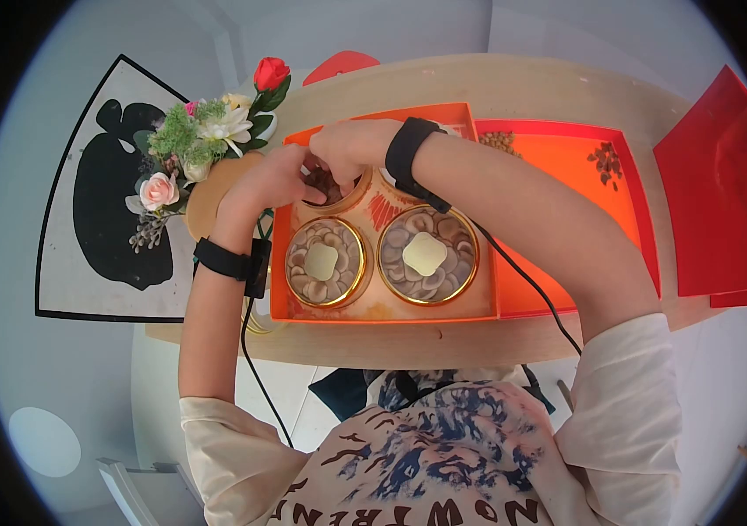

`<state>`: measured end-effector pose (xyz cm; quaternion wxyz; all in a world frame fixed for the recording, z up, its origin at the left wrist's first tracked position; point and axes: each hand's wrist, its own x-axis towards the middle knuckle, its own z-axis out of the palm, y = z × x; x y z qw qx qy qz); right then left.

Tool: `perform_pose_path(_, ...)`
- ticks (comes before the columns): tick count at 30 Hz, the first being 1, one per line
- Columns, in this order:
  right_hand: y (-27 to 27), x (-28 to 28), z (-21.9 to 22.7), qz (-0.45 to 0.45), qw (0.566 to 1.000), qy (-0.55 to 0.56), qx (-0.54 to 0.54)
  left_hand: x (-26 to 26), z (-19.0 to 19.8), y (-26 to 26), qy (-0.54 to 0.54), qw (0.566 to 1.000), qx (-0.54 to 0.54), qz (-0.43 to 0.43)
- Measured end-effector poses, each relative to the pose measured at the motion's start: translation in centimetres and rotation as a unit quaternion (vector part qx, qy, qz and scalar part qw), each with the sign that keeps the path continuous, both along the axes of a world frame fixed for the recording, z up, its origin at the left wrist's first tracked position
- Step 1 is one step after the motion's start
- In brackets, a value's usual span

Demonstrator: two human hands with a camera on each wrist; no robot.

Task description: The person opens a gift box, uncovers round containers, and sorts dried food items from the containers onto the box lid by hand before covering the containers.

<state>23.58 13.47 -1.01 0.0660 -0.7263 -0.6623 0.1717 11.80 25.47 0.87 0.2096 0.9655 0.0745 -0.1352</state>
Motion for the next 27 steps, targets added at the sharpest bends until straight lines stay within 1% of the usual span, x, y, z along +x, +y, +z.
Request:
perform_pose_path(2, 0.2, 0.0, -0.1, 0.003, 1.0, -0.013, -0.017, -0.1, 0.1, -0.2, 0.0, 1.0, -0.002, 0.004)
perform_pose_path(4, 0.2, 0.1, -0.1, 0.017, 1.0, 0.005, -0.009, -0.1, 0.1, -0.3, 0.0, 1.0, -0.004, 0.007)
perform_pose_path(9, 0.0, -0.1, 0.6, 0.01, 1.0, 0.012, -0.027, 0.0, 0.0, -0.2, 0.011, 0.999, 0.0, 0.03)
perform_pose_path(11, 0.0, -0.1, 0.5, 0.007, 0.999, 0.014, -0.03, 0.3, -0.8, 0.6, 0.012, 0.999, -0.004, 0.035)
perform_pose_path(13, 0.1, -0.1, 0.3, -0.014, 1.0, -0.002, -0.019, 0.3, -1.5, 1.3, 0.012, 0.999, -0.008, 0.04)
perform_pose_path(15, 0.4, 0.2, 0.2, -0.021, 0.999, 0.013, -0.035, 0.2, -2.2, 1.9, -0.006, 0.997, -0.041, 0.07)
perform_pose_path(16, 0.5, 0.3, 0.2, -0.028, 0.998, 0.027, -0.052, 0.2, -2.3, 2.1, -0.006, 0.997, -0.041, 0.071)
perform_pose_path(18, 0.6, 0.4, -0.1, -0.045, 0.997, 0.036, -0.043, 0.3, -2.4, 2.3, 0.023, 0.991, -0.078, 0.107)
perform_pose_path(19, 0.7, 0.4, -0.3, -0.062, 0.997, 0.045, -0.034, 0.3, -2.6, 2.5, 0.023, 0.991, -0.078, 0.107)
perform_pose_path(21, 0.9, 0.7, -0.6, -0.062, 0.996, 0.05, -0.035, 0.3, -3.0, 2.8, 0.024, 0.985, -0.113, 0.13)
perform_pose_path(23, 0.9, 0.6, -0.5, -0.062, 0.996, 0.056, -0.036, 0.2, -2.4, 2.4, 0.03, 0.981, -0.134, 0.139)
perform_pose_path(25, 1.0, 0.5, -0.4, -0.093, 0.992, 0.064, -0.048, 0.1, -2.2, 2.2, 0.037, 0.976, -0.155, 0.149)
perform_pose_path(27, 1.1, 0.5, -0.5, -0.102, 0.99, 0.084, -0.055, 0.0, -2.5, 2.3, 0.017, 0.97, -0.188, 0.152)
